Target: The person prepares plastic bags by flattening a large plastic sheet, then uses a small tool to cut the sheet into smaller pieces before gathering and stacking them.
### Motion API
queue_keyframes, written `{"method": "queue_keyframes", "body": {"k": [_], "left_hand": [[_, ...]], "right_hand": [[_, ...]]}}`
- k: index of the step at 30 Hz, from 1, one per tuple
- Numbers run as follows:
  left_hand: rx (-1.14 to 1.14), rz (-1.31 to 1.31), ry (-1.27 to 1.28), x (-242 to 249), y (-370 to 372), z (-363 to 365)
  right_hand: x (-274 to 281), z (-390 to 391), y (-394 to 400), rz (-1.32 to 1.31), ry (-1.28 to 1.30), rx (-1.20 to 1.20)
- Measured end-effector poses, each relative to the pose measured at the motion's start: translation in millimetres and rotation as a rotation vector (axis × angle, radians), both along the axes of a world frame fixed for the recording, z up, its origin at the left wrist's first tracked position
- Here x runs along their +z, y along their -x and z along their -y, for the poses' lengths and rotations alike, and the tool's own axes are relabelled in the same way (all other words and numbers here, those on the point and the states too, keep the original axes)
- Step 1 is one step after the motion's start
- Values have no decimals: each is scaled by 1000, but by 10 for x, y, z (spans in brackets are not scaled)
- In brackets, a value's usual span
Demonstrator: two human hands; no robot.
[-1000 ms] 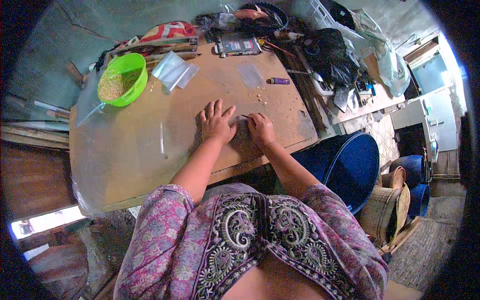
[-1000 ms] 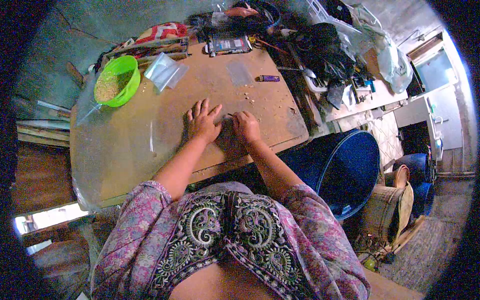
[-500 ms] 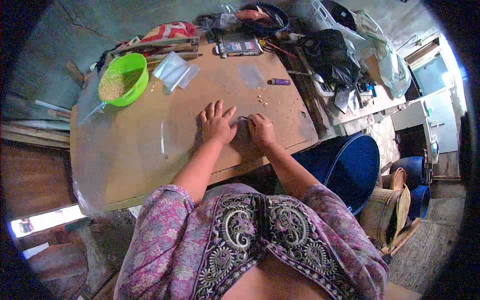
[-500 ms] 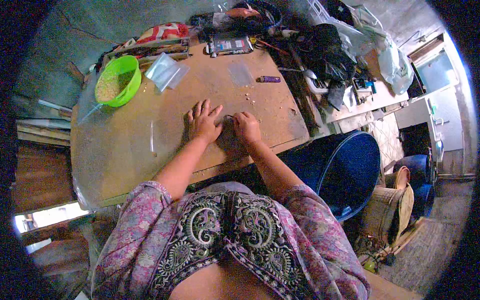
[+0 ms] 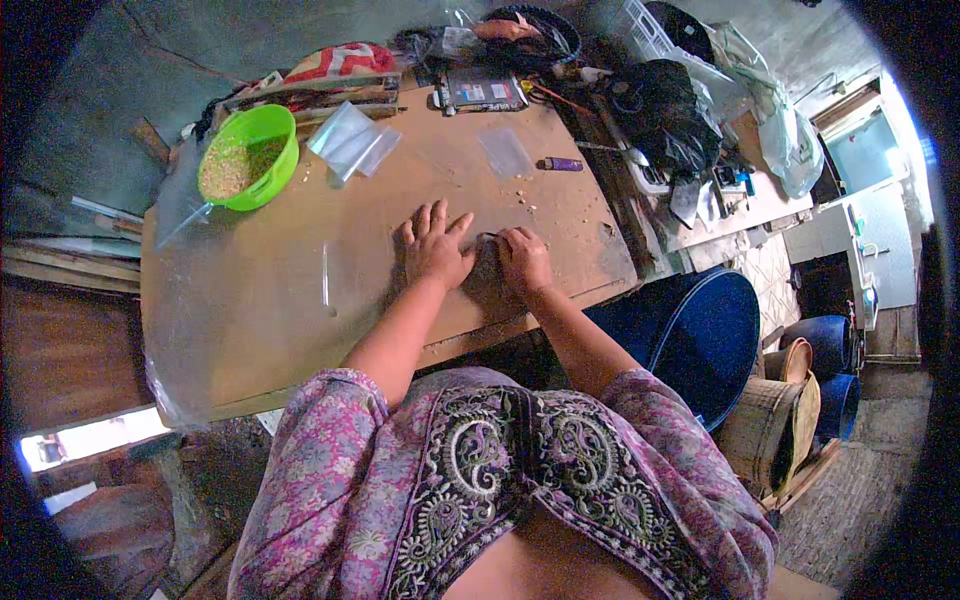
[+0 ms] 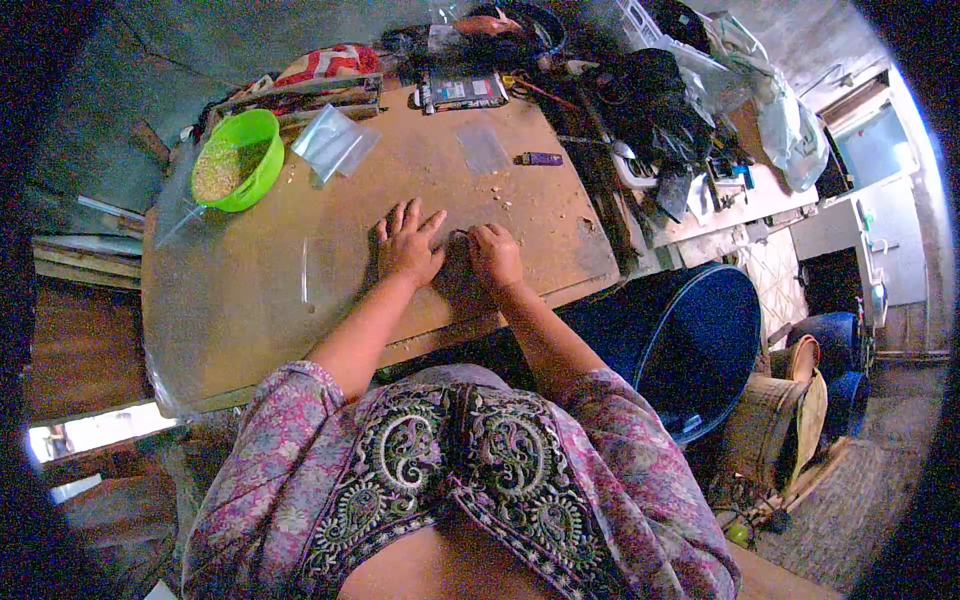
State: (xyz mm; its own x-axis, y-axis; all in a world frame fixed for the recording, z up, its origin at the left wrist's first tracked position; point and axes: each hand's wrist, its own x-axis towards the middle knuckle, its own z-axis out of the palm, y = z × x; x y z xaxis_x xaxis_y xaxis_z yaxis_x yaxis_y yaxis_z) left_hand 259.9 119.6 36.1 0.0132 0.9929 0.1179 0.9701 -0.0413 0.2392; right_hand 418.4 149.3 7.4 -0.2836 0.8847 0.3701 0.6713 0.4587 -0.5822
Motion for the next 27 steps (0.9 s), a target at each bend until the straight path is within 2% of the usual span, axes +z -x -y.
{"method": "queue_keyframes", "body": {"k": [6, 12, 15, 18, 21, 23, 27], "left_hand": [[0, 2, -13, 10, 3, -1], [4, 13, -13, 24, -5, 2], [6, -1, 16, 49, -8, 5], [12, -13, 41, 71, -12, 15], [15, -15, 52, 75, -4, 3], [11, -15, 44, 47, 0, 2], [13, -50, 94, 86, -4, 14]], "right_hand": [[6, -10, -9, -45, 3, -2], [53, 9, -2, 34, 11, -2], [54, 10, -7, -35, -10, -73], [68, 31, 25, -189, 103, -130], [108, 21, 62, -70, 140, -112], [69, 17, 85, 10, -5, -9], [67, 24, 126, 110, -7, -5]]}}
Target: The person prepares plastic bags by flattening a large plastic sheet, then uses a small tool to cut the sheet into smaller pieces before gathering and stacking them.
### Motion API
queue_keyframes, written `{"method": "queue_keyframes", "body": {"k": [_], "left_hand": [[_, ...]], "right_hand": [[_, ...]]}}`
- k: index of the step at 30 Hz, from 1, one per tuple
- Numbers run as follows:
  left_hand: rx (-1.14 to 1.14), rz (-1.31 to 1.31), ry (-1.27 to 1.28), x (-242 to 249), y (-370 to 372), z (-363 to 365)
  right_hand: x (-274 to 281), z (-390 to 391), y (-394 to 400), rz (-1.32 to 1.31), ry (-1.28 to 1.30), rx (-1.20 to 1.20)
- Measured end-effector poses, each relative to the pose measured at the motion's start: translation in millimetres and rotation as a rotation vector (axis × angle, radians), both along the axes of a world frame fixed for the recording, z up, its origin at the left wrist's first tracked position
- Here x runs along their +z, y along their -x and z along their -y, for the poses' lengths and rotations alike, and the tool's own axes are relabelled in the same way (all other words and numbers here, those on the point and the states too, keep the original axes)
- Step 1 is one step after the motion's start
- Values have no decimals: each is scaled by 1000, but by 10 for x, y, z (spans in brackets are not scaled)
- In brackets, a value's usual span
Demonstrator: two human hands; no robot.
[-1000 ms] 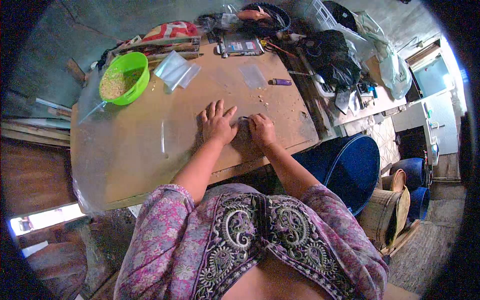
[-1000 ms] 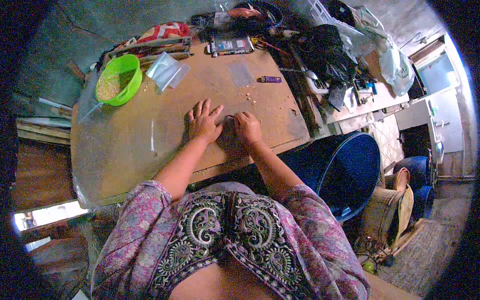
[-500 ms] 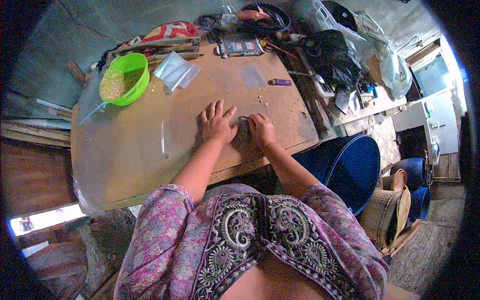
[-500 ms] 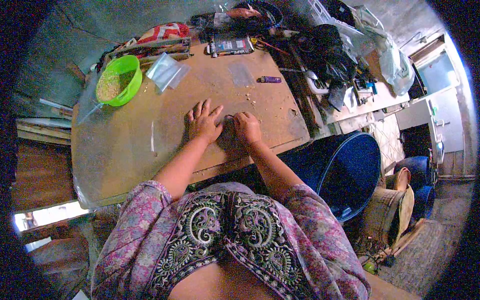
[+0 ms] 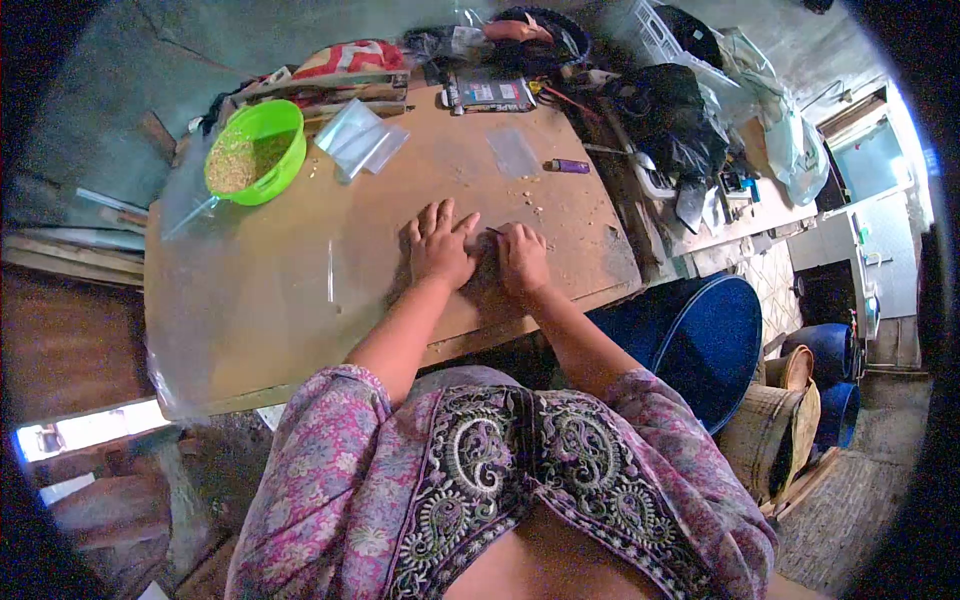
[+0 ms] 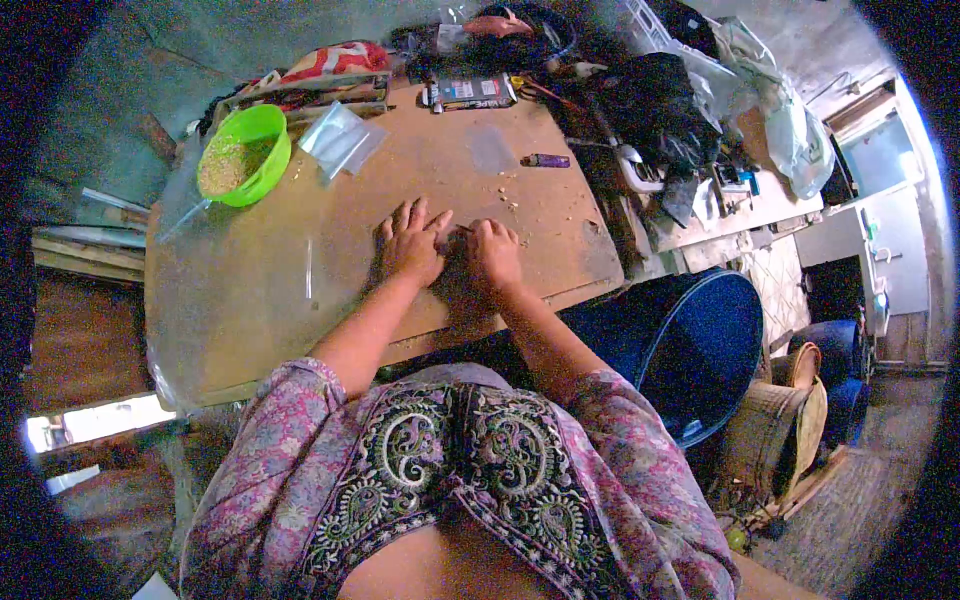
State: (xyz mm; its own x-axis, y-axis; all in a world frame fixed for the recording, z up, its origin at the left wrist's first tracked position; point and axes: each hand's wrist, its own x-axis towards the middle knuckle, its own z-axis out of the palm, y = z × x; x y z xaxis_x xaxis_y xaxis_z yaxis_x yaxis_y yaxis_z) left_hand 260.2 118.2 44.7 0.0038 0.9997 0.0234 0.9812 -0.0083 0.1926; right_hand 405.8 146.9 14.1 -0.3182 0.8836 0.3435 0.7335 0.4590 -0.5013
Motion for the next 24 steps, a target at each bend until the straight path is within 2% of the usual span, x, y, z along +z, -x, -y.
{"method": "queue_keyframes", "body": {"k": [3, 6, 8, 9, 10, 11, 12, 13, 14, 15, 16, 17, 18, 19, 22, 24], "left_hand": [[-2, -21, -25, 6, 7, 5], [-6, -19, -86, 16, 24, 30], [27, 184, -207, 61, 22, 53], [7, 191, -378, -22, 42, 37], [19, 182, -377, -114, 102, 51], [-24, 291, -431, -109, 165, 66], [-72, 400, -484, -108, 225, 77], [-59, 402, -610, -162, 299, 119], [-56, 399, -606, -202, 432, 190], [-34, 432, -496, -222, 635, 272], [-12, 462, -383, -236, 842, 368], [-14, 454, -377, -181, 1031, 492], [5, 223, -343, -88, 1216, 629], [23, -9, -309, -17, 1370, 736], [34, -64, -174, -48, 1671, 1008], [78, -73, -141, -26, 1784, 1080]], "right_hand": [[10, -12, -49, -10, -40, 32], [-46, 9, -117, 0, 93, -31], [85, 138, -131, -410, 75, -148], [81, 175, -142, -416, 79, -132], [51, 218, -165, -512, 109, -222], [17, 227, -198, -608, 137, -315], [-71, 201, -265, -615, 138, -307], [-231, 184, -377, -552, 83, -309], [-318, 194, -471, -486, 29, -312], [-254, 233, -503, -409, 22, -311], [-195, 271, -509, -416, 27, -314], [-74, 320, -473, -352, 81, -364], [-18, 344, -439, -288, 134, -411], [-143, 298, -438, -244, -84, -400], [-70, 294, -331, -188, -114, -388], [123, 392, -235, -135, -45, -421]]}}
